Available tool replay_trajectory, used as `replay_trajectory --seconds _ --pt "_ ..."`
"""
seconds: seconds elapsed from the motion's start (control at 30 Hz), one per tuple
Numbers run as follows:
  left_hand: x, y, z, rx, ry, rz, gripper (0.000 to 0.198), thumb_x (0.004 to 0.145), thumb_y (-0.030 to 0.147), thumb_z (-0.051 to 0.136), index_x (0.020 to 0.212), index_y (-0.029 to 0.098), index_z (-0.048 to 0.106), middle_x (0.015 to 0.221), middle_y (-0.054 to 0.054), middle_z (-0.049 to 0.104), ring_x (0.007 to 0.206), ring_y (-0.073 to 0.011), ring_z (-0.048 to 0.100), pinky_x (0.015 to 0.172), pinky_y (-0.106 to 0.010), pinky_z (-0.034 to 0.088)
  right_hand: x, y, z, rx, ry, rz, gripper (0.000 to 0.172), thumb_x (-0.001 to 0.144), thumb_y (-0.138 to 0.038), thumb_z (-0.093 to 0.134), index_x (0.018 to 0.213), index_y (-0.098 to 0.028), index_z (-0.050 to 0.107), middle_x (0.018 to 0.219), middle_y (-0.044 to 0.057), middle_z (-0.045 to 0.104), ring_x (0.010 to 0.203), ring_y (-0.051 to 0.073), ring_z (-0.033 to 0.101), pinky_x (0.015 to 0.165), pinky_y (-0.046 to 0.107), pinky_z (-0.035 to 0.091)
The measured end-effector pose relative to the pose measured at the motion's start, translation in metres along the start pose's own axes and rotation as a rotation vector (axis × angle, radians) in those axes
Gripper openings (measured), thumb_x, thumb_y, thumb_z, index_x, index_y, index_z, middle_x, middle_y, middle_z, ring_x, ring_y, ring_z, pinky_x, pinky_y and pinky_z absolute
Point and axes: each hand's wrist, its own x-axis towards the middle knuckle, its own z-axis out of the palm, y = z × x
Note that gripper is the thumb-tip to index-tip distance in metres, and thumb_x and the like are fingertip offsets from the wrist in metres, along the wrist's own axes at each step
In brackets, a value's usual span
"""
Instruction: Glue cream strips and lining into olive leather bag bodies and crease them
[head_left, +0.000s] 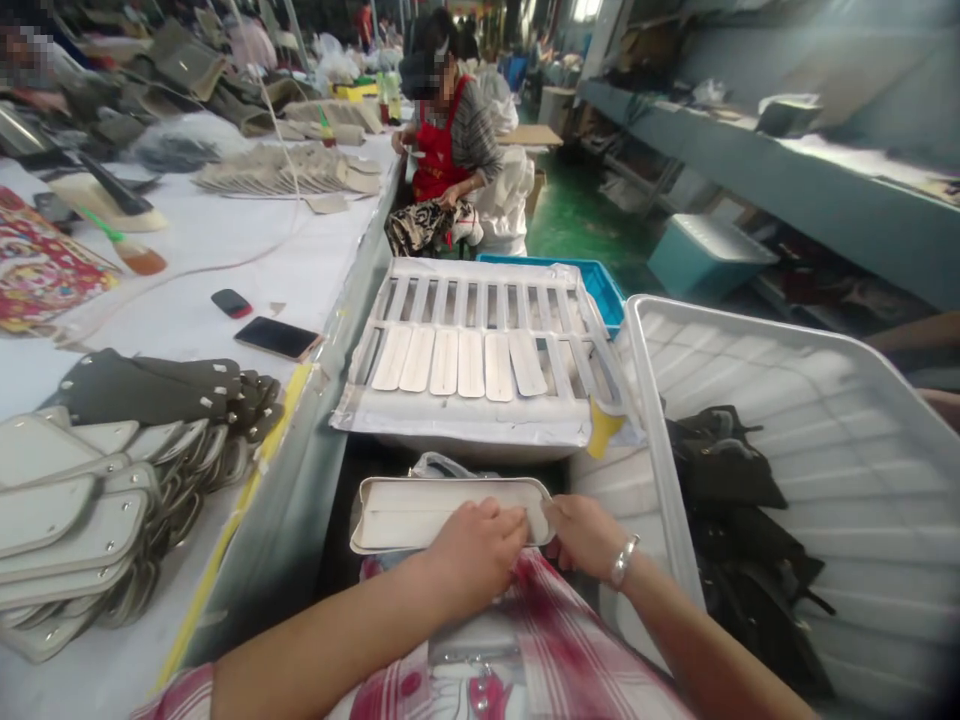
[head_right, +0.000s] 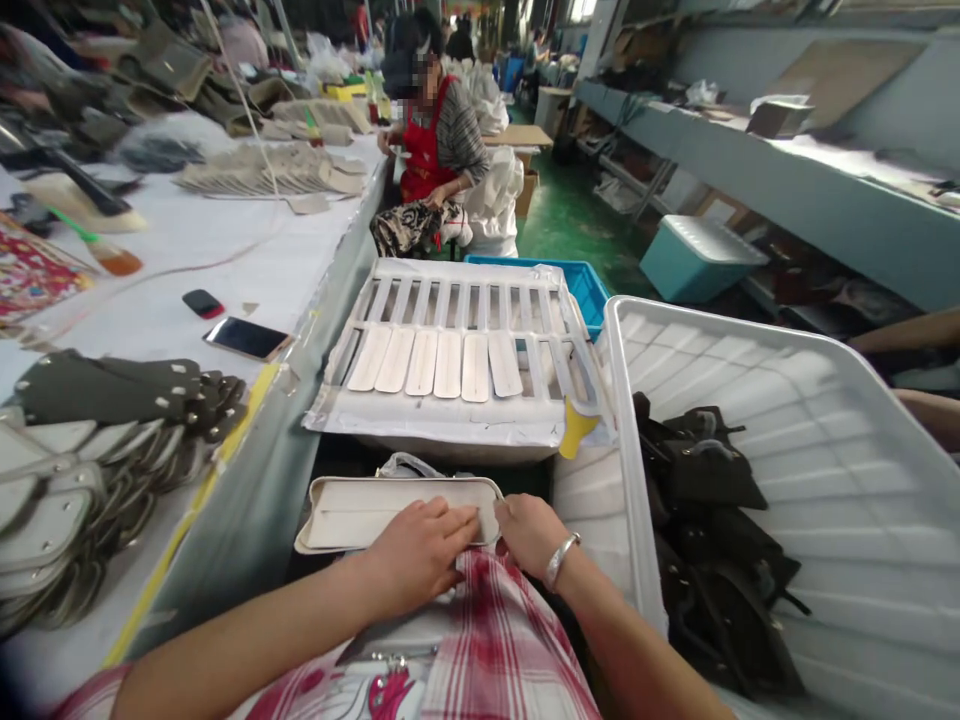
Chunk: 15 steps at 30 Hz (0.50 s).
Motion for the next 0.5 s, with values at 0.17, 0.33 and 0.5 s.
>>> replay_trajectory --seconds 0.17,0.33,0.5 --pt "-0.005 -0.006 0.001 -0.004 -0.007 0.017 0.043 0.082 0.037 0.053 0.117 0.013 0.053 0.125 -0.014 0.051 0.099 -0.0258 0.048 0.074 -0.036 0.040 0.006 -0.001 -0.006 0.219 -0.123 0.108 0.054 0.091 -0.048 0.016 0.069 -0.014 0.052 0.063 0.010 0.066 0.046 0.014 0.061 0.040 0.022 0.047" --pt "-0.005 -0.010 0.002 -0.037 0.018 0.033 0.036 0.079 0.039 0.056 0.105 0.015 0.059 0.119 -0.011 0.055 0.093 -0.0251 0.049 0.069 -0.035 0.040 0.005 -0.005 -0.015 0.432 -0.217 0.182 0.066 0.091 -0.056 0.016 0.062 -0.011 0.056 0.059 0.012 0.065 0.044 0.014 0.061 0.040 0.022 0.048" --pt "-0.004 -0.012 0.003 -0.046 0.036 0.034 0.038 0.079 0.038 0.055 0.108 0.014 0.057 0.117 -0.010 0.056 0.091 -0.0250 0.049 0.066 -0.036 0.039 0.009 -0.002 -0.004 0.234 -0.086 0.107 0.035 0.087 -0.038 0.043 0.061 -0.015 0.046 0.049 0.003 0.061 0.035 0.011 0.055 0.032 0.018 0.042"
